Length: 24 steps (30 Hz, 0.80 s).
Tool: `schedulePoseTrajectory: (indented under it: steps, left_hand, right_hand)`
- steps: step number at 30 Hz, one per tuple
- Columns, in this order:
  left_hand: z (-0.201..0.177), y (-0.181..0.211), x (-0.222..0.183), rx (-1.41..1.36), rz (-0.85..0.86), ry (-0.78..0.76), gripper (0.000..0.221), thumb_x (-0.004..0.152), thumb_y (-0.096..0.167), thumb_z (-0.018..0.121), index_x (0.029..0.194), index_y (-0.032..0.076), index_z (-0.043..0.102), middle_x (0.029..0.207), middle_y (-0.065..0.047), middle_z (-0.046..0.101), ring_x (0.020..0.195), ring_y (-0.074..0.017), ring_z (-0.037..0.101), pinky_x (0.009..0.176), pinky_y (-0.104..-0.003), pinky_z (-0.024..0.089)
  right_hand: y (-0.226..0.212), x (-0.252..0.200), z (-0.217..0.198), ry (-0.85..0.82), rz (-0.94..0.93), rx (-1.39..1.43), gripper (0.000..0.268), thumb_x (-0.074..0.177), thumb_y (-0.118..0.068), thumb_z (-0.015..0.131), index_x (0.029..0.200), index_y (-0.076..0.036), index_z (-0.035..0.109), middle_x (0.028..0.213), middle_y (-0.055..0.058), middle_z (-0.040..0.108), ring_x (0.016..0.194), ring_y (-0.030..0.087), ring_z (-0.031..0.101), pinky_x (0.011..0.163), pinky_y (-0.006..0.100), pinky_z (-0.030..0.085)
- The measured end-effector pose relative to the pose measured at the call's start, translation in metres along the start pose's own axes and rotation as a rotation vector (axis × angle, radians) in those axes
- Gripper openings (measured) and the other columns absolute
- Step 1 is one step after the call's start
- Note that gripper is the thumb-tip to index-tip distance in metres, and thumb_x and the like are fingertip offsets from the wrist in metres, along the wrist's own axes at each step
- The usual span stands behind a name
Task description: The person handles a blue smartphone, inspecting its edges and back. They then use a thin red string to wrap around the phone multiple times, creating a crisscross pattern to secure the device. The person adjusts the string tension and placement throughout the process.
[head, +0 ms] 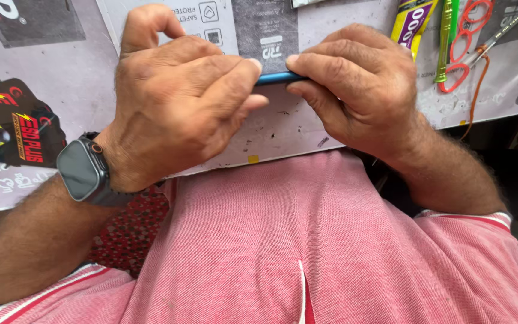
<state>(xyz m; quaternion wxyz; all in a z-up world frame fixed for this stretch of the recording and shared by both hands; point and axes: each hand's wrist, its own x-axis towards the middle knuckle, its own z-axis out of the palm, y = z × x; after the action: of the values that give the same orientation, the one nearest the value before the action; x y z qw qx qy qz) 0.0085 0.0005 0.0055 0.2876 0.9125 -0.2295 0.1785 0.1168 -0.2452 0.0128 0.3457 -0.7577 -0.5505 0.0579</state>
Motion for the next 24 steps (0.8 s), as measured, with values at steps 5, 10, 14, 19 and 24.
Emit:
schedulePoseTrajectory:
  steps: [5,10,14,19,24]
  left_hand:
    - [0.007,0.007,0.009,0.186,0.05,-0.054,0.016,0.103,0.006,0.058,0.114,0.001,0.069,0.094,0.001,0.067,0.081,-0.0119,0.061,0.094,-0.032,0.041]
    - [0.01,0.008,0.016,0.203,0.095,-0.067,0.012,0.101,0.006,0.06,0.106,0.0,0.069,0.08,0.002,0.062,0.073,-0.0124,0.058,0.092,-0.034,0.043]
    - [0.009,0.008,0.019,0.2,0.12,-0.081,0.012,0.101,0.008,0.061,0.105,0.001,0.07,0.078,0.001,0.062,0.07,-0.0128,0.058,0.093,-0.034,0.045]
    - [0.007,0.007,0.023,0.21,0.135,-0.078,0.015,0.097,0.013,0.066,0.106,0.003,0.071,0.079,0.001,0.062,0.071,-0.0144,0.058,0.088,-0.034,0.046]
    - [0.009,0.004,0.021,0.158,0.098,-0.059,0.006,0.102,0.006,0.065,0.103,0.002,0.069,0.082,0.001,0.066,0.073,-0.0129,0.061,0.09,-0.034,0.044]
  right_hand:
    - [0.0,-0.001,0.004,0.021,-0.019,-0.016,0.025,0.1,0.0,0.083,0.119,0.002,0.066,0.106,0.012,0.07,0.095,0.027,0.07,0.081,0.035,0.057]
    - [0.002,-0.008,0.006,0.037,-0.029,-0.005,0.024,0.101,0.002,0.081,0.121,0.001,0.066,0.109,0.011,0.07,0.098,0.026,0.07,0.084,0.034,0.058]
    - [0.003,-0.008,0.008,0.055,-0.072,-0.026,0.025,0.099,0.001,0.082,0.119,0.002,0.066,0.108,0.012,0.07,0.095,0.027,0.069,0.081,0.035,0.058]
    - [0.005,-0.006,0.009,0.05,-0.078,-0.037,0.026,0.099,0.0,0.082,0.12,0.002,0.066,0.109,0.012,0.07,0.096,0.027,0.069,0.082,0.035,0.058]
    - [0.012,-0.017,-0.002,0.03,0.075,0.082,0.032,0.098,-0.007,0.084,0.121,0.004,0.064,0.109,0.014,0.07,0.1,0.028,0.07,0.086,0.037,0.058]
